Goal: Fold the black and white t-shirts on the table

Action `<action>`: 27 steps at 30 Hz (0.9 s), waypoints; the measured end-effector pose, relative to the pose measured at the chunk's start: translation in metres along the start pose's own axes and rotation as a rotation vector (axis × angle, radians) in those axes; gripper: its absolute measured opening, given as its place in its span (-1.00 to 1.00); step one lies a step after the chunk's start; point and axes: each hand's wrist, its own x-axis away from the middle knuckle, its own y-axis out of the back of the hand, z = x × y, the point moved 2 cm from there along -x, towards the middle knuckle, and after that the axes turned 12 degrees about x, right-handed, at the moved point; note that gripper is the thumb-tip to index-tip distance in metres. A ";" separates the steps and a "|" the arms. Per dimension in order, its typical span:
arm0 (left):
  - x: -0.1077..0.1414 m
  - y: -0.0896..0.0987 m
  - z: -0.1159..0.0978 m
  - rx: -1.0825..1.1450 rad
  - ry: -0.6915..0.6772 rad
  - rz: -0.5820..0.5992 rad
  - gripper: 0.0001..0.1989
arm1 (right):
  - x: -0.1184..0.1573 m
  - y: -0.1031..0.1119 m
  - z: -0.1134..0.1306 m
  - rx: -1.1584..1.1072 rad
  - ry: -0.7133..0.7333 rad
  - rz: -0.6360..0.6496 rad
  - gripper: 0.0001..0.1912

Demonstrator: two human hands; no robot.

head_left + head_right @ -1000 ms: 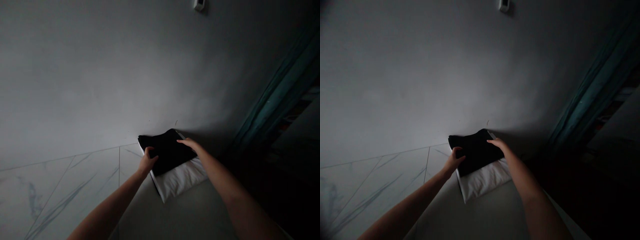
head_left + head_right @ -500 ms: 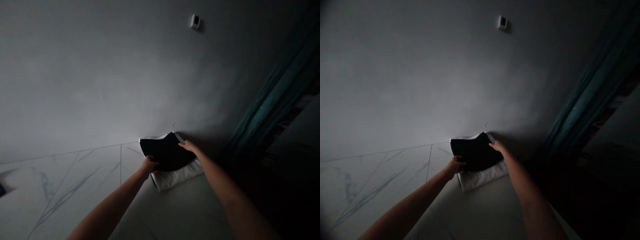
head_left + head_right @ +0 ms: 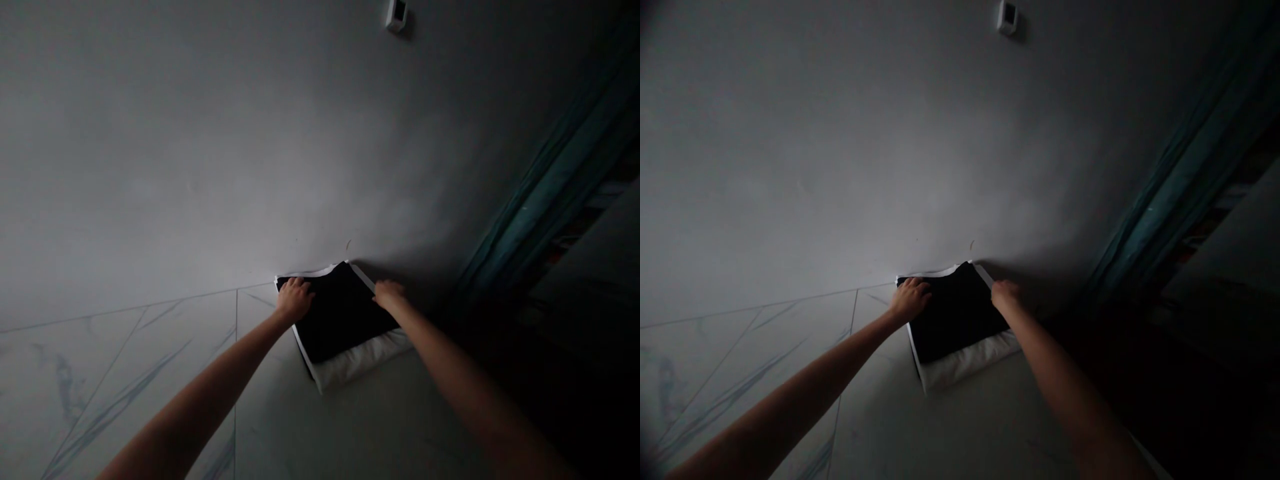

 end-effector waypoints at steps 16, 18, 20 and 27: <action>-0.016 -0.029 0.018 -0.144 0.130 -0.031 -0.41 | -0.074 -0.007 0.083 -0.085 0.340 -0.152 -0.49; -0.002 -0.033 -0.008 -0.105 0.033 -0.050 -0.38 | -0.076 0.000 0.082 -0.118 0.407 -0.277 -0.54; 0.019 -0.041 -0.030 -0.019 -0.104 0.021 -0.36 | -0.076 0.000 0.082 -0.129 0.520 -0.285 -0.53; 0.060 -0.049 -0.053 0.170 -0.219 0.228 -0.45 | -0.078 -0.008 0.093 -0.031 0.468 -0.116 -0.51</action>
